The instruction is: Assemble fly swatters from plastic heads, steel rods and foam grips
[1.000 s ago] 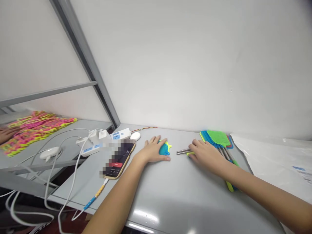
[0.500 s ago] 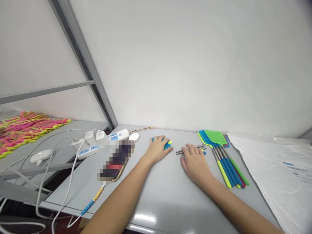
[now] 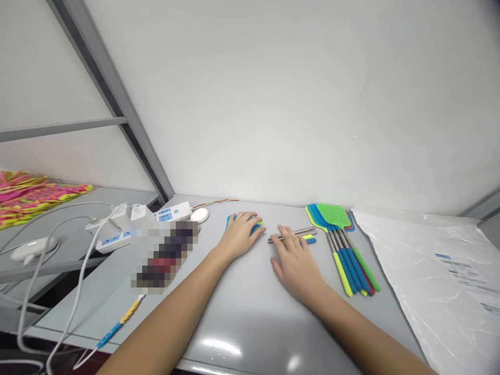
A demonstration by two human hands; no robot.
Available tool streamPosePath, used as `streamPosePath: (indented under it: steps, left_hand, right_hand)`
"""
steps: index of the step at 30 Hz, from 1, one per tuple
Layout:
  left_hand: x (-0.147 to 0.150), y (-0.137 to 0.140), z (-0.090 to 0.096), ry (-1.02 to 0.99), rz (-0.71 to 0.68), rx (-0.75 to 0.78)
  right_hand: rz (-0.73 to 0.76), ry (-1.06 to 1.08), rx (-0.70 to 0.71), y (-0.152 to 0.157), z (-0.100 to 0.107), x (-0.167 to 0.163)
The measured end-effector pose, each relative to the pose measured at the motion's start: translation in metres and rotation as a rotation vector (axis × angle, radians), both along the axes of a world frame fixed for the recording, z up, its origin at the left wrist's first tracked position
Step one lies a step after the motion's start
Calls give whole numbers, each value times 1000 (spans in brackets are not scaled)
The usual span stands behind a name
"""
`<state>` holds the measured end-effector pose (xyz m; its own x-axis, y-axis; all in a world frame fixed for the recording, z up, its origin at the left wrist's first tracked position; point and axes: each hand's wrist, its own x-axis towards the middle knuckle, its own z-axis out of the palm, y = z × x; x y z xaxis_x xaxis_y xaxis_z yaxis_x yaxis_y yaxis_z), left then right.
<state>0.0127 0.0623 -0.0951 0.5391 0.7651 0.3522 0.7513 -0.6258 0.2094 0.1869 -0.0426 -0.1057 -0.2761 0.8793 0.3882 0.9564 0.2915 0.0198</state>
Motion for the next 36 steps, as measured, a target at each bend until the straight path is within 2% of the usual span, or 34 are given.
streamPosePath:
  steps: [5, 7, 12, 18, 24, 30, 36]
  left_hand:
    - [10, -23, 13, 101, -103, 74]
    - [15, -32, 17, 122, -136, 89]
    - [23, -42, 18, 164, -186, 96]
    - [17, -32, 13, 186, -102, 88]
    - [11, -24, 10, 180, 15, 75]
    - [-2, -12, 1, 174, 166, -34]
    - [-11, -3, -1, 184, 235, -171]
  right_hand:
    - [153, -31, -105, -21, 1, -11]
    - [158, -48, -151, -25, 0, -16]
    - [87, -40, -148, -23, 0, -18]
    - [47, -13, -199, -19, 6, -9]
    - [74, 57, -193, -14, 6, -1]
    - [171, 140, -194, -8, 7, 11]
    - [203, 192, -211, -4, 8, 16]
